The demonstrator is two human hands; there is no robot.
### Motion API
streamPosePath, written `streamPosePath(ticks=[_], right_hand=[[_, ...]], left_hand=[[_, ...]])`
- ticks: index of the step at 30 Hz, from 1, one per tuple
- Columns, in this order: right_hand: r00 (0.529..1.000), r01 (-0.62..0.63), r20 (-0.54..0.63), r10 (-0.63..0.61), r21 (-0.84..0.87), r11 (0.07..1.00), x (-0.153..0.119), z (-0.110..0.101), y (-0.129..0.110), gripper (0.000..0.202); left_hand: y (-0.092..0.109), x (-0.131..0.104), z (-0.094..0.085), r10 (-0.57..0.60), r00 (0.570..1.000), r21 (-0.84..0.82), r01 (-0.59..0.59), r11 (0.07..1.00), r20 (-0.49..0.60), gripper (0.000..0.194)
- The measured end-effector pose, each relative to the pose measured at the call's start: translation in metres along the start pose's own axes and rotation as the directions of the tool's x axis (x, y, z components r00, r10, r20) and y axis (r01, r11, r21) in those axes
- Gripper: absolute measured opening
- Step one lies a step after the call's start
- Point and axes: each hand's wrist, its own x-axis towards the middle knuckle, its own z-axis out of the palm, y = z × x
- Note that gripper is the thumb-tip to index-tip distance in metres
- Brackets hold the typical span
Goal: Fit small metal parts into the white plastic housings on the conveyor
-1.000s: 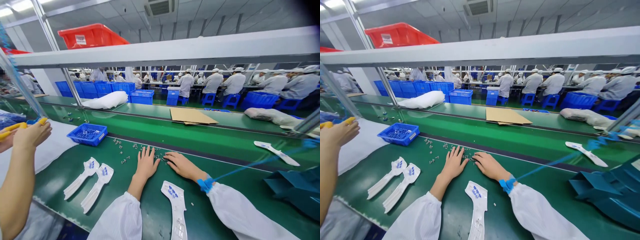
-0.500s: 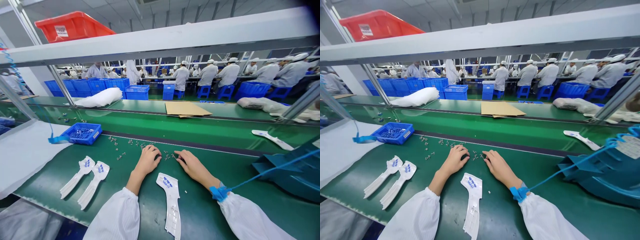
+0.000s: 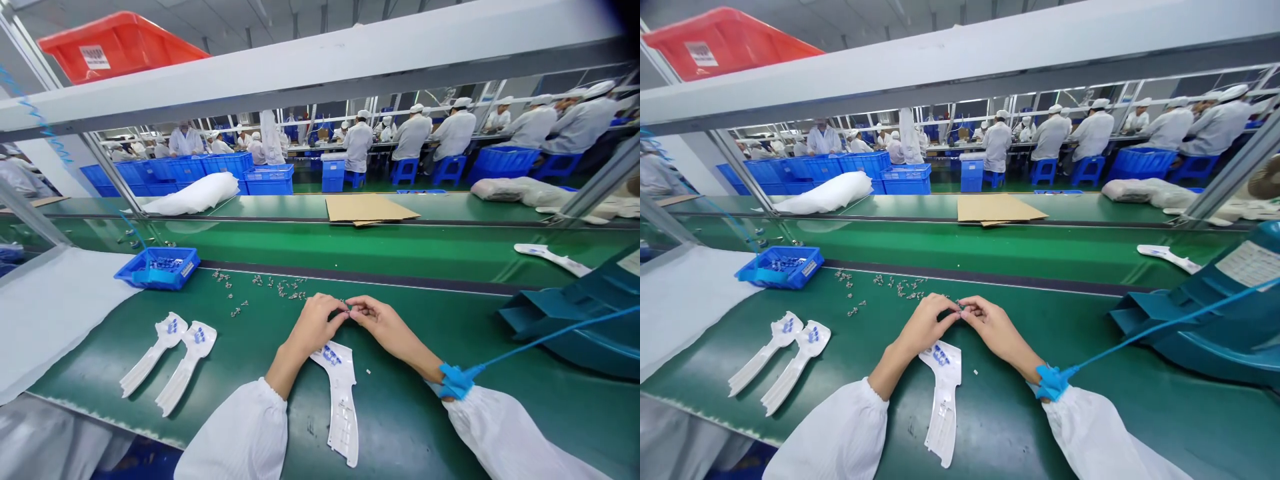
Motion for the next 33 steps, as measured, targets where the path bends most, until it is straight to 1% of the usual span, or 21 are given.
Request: streamPosePath(ticks=[3,8,12,14,17,20,23,27,30,33], right_hand=[[1.000,-0.019,-0.022,0.019,0.021,1.000,0.000,0.000,0.000,0.040],[0.999,-0.030,-0.042,0.031,0.026,0.999,-0.002,-0.003,-0.008,0.039],[0.993,-0.019,-0.112,0.024,0.051,0.999,-0.004,-0.002,-0.013,0.037],[0.993,-0.003,-0.117,0.008,0.043,0.999,-0.004,-0.003,-0.014,0.035],[0.999,-0.015,-0.047,0.020,0.099,0.995,-0.003,-0.009,-0.018,0.036],[0.996,-0.080,0.067,0.065,0.251,0.965,-0.002,-0.017,-0.022,0.039],[0.979,-0.152,0.187,0.084,0.390,0.908,-0.004,-0.022,-0.027,0.042],[0.941,-0.258,0.324,0.100,0.492,0.832,-0.009,-0.022,-0.034,0.041],[0.923,-0.316,0.367,0.114,0.556,0.769,-0.011,-0.021,-0.034,0.041],[0.926,-0.340,0.352,0.137,0.616,0.710,-0.011,-0.018,-0.031,0.045]], left_hand=[[0.002,-0.001,-0.002,0.002,1.000,-0.024,-0.002,1.000,-0.010,0.017],[0.005,0.000,-0.006,0.011,1.000,-0.059,-0.011,0.998,-0.005,0.013],[0.006,0.002,-0.007,0.004,1.000,-0.126,-0.005,0.992,-0.011,0.014],[0.007,0.003,-0.008,0.004,1.000,-0.171,-0.005,0.985,-0.011,0.014],[0.007,0.003,-0.011,0.006,1.000,-0.251,-0.006,0.968,0.000,0.015],[0.009,0.003,-0.014,0.020,0.999,-0.343,-0.007,0.939,0.034,0.014],[0.011,0.003,-0.015,0.034,0.996,-0.425,0.002,0.905,0.077,0.014],[0.015,0.003,-0.016,0.044,0.994,-0.491,0.010,0.871,0.099,0.016],[0.018,0.004,-0.018,0.054,0.994,-0.510,0.000,0.860,0.092,0.016],[0.020,0.004,-0.021,0.070,0.995,-0.505,-0.024,0.863,0.072,0.014]])
